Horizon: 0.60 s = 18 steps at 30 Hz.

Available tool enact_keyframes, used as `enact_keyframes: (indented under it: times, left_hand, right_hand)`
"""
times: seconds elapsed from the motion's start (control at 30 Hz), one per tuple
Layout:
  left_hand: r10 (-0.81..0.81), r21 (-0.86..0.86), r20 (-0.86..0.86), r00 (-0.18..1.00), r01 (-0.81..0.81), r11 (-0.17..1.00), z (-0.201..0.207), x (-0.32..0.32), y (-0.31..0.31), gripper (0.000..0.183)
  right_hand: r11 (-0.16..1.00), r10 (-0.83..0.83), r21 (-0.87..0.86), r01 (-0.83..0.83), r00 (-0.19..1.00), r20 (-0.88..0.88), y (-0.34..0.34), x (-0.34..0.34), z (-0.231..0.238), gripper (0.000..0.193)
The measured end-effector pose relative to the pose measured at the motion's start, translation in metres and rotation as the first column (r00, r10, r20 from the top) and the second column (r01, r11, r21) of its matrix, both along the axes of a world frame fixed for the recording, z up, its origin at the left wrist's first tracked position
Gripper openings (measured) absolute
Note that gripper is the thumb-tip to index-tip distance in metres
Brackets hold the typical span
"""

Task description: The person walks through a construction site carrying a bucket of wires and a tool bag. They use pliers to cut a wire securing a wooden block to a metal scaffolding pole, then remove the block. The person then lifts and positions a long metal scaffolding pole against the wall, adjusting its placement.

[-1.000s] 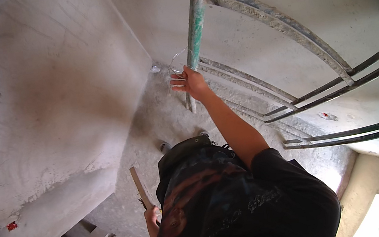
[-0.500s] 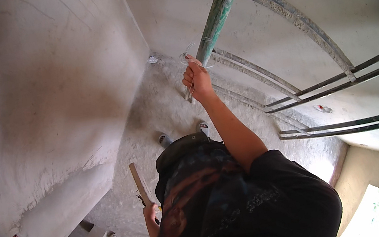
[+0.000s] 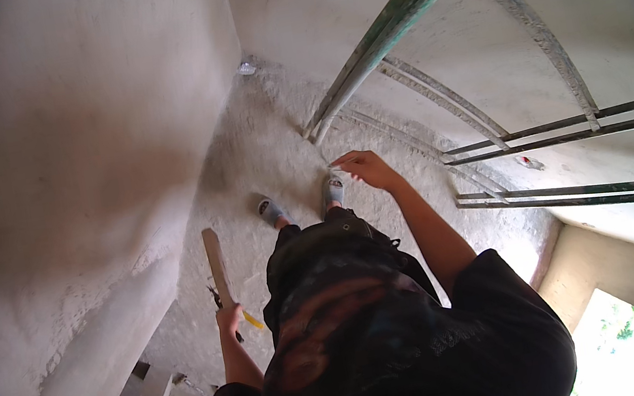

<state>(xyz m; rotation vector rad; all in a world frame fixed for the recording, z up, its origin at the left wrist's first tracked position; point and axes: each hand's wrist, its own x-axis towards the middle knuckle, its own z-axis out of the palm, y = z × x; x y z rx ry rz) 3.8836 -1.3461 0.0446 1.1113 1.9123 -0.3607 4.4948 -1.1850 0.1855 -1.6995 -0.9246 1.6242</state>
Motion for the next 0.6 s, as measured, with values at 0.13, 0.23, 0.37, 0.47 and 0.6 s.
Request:
enact_keyframes:
  times: [0.13,0.23,0.37,0.47,0.6]
  left_hand:
    - [-0.073,-0.008,-0.015,0.997,0.072,0.997,-0.033,0.014,0.036,0.046]
    - [-0.111,-0.074,0.005,0.994,0.111,0.991,-0.043,0.045,0.080,0.045]
    - [-0.143,-0.053,-0.085,0.986,0.139,0.989,-0.060,0.099,0.103,0.052]
    - [-0.152,-0.004,-0.113,0.982,0.153,0.988,-0.063,0.144,0.099,0.056]
    - [-0.069,0.105,-0.134,0.989,0.084,0.991,-0.096,0.210,0.078,0.062]
  right_hand:
    - [0.981,0.071,-0.187,-0.045,0.988,0.136,-0.023,0.032,-0.063,0.035]
    - [0.920,0.392,-0.206,-0.334,0.764,0.512,-0.044,0.056,-0.131,0.034]
    - [0.696,0.715,-0.562,-0.447,0.359,0.600,-0.048,0.071,-0.211,0.032]
    - [0.711,0.703,-0.607,-0.355,0.378,0.602,-0.041,0.080,-0.280,0.030]
    - [0.704,0.701,-0.661,-0.259,0.399,0.591,-0.038,0.107,-0.432,0.028]
